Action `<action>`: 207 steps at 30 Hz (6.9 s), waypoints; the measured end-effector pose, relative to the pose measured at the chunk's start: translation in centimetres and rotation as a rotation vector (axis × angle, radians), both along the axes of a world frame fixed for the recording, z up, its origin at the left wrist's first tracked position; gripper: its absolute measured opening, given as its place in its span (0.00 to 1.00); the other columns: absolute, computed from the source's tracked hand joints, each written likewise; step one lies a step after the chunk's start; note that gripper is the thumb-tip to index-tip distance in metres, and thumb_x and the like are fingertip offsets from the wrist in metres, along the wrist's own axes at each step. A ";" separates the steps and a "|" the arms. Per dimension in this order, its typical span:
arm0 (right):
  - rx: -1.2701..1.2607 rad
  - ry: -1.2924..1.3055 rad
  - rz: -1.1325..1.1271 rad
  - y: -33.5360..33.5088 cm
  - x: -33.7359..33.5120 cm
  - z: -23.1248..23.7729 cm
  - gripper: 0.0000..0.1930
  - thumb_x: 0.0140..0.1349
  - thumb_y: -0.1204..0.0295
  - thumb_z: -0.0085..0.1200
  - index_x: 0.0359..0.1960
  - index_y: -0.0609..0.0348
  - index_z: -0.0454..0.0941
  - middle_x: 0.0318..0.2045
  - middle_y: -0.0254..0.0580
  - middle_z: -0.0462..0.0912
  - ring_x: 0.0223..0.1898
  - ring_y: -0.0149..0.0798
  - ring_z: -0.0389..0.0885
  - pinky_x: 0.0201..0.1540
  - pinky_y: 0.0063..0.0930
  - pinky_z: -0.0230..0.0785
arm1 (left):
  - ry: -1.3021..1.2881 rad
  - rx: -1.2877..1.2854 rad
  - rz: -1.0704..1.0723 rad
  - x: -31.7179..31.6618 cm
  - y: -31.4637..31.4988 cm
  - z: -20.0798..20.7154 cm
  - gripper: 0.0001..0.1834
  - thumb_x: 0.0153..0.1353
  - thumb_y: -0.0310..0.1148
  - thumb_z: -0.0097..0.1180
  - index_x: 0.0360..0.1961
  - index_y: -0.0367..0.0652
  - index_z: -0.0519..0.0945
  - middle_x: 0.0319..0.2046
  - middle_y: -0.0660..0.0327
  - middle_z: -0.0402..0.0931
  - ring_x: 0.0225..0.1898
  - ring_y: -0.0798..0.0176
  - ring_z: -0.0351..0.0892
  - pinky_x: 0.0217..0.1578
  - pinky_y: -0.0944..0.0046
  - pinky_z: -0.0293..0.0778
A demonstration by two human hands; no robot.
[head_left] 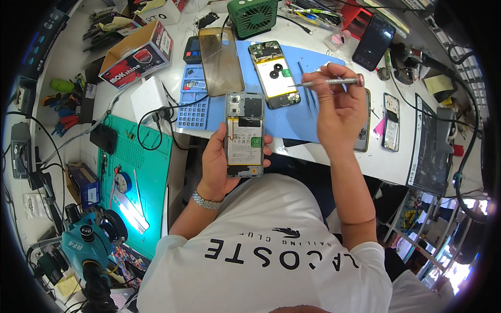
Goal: The person uses a precision screwdriver to remove screws from a disassembled smartphone and then uses a small brush to clean the interior components. The person handles the phone and tools directly on a cluttered workbench.
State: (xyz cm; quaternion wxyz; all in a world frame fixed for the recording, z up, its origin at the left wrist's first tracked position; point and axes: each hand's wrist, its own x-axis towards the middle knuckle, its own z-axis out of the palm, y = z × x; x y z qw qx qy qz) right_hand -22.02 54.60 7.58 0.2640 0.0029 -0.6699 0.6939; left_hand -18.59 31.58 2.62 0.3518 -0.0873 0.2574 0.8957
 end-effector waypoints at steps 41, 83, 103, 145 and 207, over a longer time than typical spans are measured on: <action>-0.113 -0.073 0.065 -2.3 -1.6 -5.0 0.34 0.67 0.88 0.58 0.63 0.59 0.45 0.46 0.58 0.78 0.48 0.39 0.85 0.45 0.28 0.86 | -0.037 -0.028 -0.024 -0.1 -0.1 0.4 0.37 0.80 0.58 0.30 0.68 0.35 0.72 0.53 0.39 0.81 0.47 0.46 0.88 0.44 0.46 0.89; 0.350 0.266 -0.019 -3.2 -1.0 -4.5 0.17 0.63 0.91 0.61 0.51 0.64 0.75 0.45 0.49 0.85 0.42 0.38 0.89 0.46 0.27 0.85 | -0.059 -0.042 -0.042 0.0 -0.6 0.3 0.36 0.81 0.57 0.29 0.68 0.38 0.72 0.53 0.40 0.82 0.47 0.47 0.88 0.44 0.46 0.89; 0.381 0.131 0.140 -3.0 -2.2 -3.7 0.25 0.63 0.88 0.60 0.60 0.57 0.70 0.43 0.44 0.81 0.45 0.37 0.89 0.45 0.31 0.86 | -0.063 -0.053 -0.050 0.0 -0.7 0.1 0.37 0.80 0.59 0.29 0.69 0.37 0.71 0.53 0.41 0.81 0.47 0.47 0.88 0.45 0.46 0.88; 0.096 0.087 0.229 -2.7 -2.1 -5.5 0.29 0.60 0.93 0.56 0.61 0.56 0.66 0.38 0.42 0.82 0.40 0.38 0.90 0.44 0.29 0.86 | -0.071 -0.072 -0.055 -0.1 -0.5 0.2 0.37 0.80 0.59 0.30 0.68 0.37 0.72 0.52 0.42 0.82 0.46 0.48 0.88 0.44 0.47 0.89; 0.234 0.013 0.269 -1.9 -0.8 -3.1 0.22 0.64 0.90 0.50 0.58 0.58 0.72 0.44 0.50 0.83 0.43 0.40 0.90 0.45 0.32 0.86 | -0.028 -0.105 -0.024 0.4 0.3 0.9 0.34 0.81 0.56 0.31 0.68 0.39 0.71 0.53 0.39 0.80 0.45 0.45 0.87 0.40 0.45 0.89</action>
